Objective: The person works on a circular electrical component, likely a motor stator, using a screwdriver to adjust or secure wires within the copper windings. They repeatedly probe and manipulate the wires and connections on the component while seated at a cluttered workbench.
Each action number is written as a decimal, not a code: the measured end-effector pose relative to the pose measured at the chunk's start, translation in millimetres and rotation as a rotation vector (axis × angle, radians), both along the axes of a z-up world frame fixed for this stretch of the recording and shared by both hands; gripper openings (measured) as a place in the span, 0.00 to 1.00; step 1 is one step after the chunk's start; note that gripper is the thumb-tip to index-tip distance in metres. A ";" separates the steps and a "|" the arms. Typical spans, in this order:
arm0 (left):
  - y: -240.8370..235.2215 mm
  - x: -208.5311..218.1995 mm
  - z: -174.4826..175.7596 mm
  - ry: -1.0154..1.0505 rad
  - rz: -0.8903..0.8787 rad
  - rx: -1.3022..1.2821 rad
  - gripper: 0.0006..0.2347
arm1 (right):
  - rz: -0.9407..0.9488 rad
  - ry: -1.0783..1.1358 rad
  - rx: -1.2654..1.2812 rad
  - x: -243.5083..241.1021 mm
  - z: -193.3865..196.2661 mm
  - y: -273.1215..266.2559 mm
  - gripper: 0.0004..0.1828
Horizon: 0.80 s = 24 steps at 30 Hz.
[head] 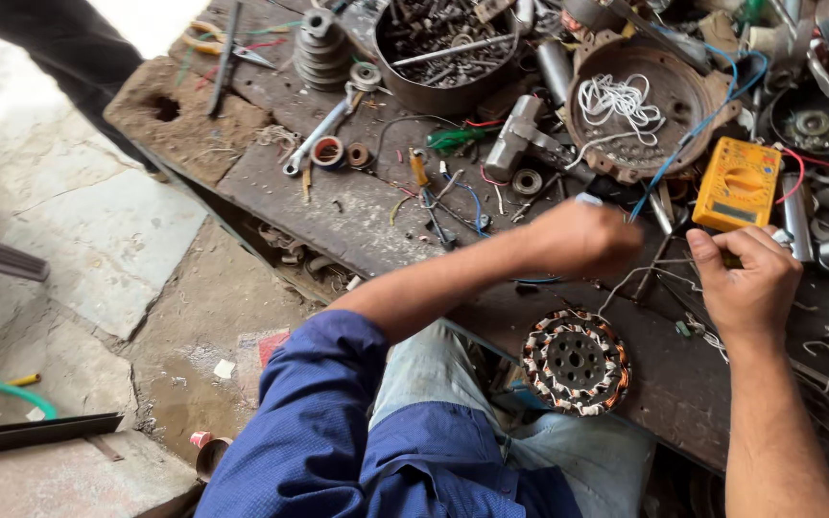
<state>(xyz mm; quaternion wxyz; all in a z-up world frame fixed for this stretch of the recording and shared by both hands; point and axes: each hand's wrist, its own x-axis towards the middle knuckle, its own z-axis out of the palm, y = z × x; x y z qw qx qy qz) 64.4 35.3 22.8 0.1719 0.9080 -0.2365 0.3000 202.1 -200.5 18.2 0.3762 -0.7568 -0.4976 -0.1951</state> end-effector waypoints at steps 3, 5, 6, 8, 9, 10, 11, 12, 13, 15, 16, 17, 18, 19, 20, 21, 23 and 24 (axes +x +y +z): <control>14.8 22.5 9.9 -0.153 0.091 -0.125 0.07 | -0.001 0.015 -0.004 -3.9 4.2 2.9 0.20; 17.6 25.0 11.8 -0.199 0.113 -0.115 0.10 | 0.004 0.027 -0.013 -6.6 6.4 2.7 0.20; 20.0 25.9 13.7 -0.225 0.121 -0.101 0.12 | 0.002 0.033 -0.011 -7.7 6.5 4.1 0.21; 23.4 20.5 11.9 -0.148 0.116 -0.097 0.12 | -0.001 0.032 -0.016 -6.7 5.1 5.0 0.21; 22.1 16.8 9.2 -0.102 0.114 -0.100 0.13 | -0.003 0.026 -0.024 -6.9 3.2 3.5 0.20; 22.9 16.0 9.2 -0.102 0.123 -0.107 0.13 | -0.008 0.024 -0.025 -5.6 2.6 3.8 0.20; 23.4 15.1 9.6 -0.102 0.131 -0.114 0.12 | -0.012 0.022 -0.026 -5.1 2.1 4.2 0.19; 24.4 13.8 10.6 -0.103 0.145 -0.120 0.12 | -0.016 0.027 -0.027 -4.3 2.9 3.7 0.19; 25.6 12.5 11.8 -0.111 0.159 -0.119 0.12 | -0.019 0.038 -0.028 -5.1 1.9 5.2 0.19; 25.6 14.1 15.2 -0.133 0.180 -0.120 0.11 | -0.032 0.061 -0.034 -4.6 1.7 3.7 0.20; 26.4 13.2 16.0 -0.168 0.183 -0.128 0.11 | -0.035 0.068 -0.038 -4.8 0.5 3.7 0.20; 28.3 12.7 16.9 -0.203 0.186 -0.135 0.11 | -0.039 0.075 -0.041 -5.0 -1.2 3.4 0.20; 28.9 12.5 17.6 -0.240 0.187 -0.144 0.11 | -0.042 0.071 -0.043 -3.0 -2.2 3.8 0.20; 30.2 10.7 18.0 -0.246 0.223 -0.161 0.11 | -0.038 0.077 -0.042 -3.7 -4.5 2.2 0.20; 33.5 10.9 20.3 -0.259 0.254 -0.173 0.11 | -0.039 0.077 -0.034 -1.3 -4.9 1.6 0.20; 35.3 10.6 22.4 -0.271 0.285 -0.185 0.11 | -0.033 0.087 -0.023 -0.4 -6.5 1.4 0.20; 38.9 10.6 27.3 -0.292 0.357 -0.183 0.11 | -0.038 0.103 -0.007 2.7 -7.9 0.4 0.20; 39.8 9.8 27.9 -0.298 0.397 -0.182 0.12 | -0.046 0.117 -0.008 2.8 -10.2 0.5 0.21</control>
